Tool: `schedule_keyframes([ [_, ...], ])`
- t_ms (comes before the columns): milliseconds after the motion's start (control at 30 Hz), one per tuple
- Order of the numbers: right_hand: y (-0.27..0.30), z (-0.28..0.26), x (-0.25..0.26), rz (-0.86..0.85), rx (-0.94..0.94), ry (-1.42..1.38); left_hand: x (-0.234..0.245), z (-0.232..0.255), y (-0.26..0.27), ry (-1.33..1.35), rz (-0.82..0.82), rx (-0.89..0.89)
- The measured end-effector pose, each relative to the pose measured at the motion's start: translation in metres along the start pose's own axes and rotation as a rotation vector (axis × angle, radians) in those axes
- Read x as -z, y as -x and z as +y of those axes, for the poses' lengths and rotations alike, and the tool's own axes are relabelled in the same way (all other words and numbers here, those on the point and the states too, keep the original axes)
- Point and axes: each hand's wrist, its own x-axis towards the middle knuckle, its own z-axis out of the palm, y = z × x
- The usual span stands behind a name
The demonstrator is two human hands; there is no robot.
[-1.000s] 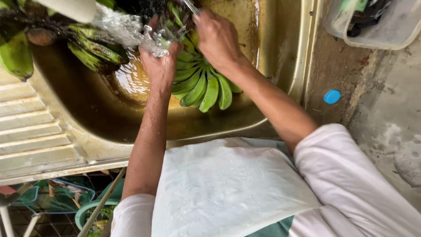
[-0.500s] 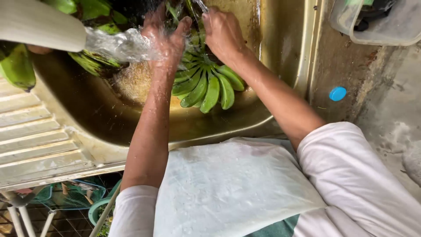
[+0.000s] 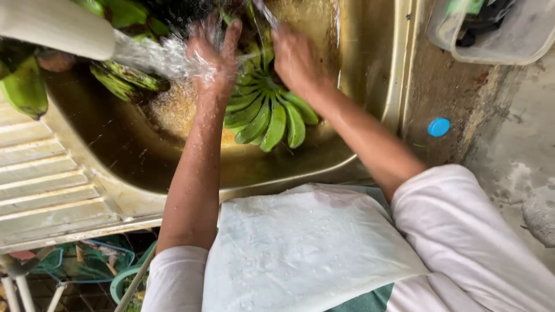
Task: Washing bunches of green bananas in an outdoor sink.
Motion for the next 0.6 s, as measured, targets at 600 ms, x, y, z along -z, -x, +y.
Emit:
schedule_keyframes([
  [600, -0.023, -0.009, 0.037, -0.146, -0.375, -0.715, 0.129, 0.234, 0.082, 0.250, -0.065, 0.174],
])
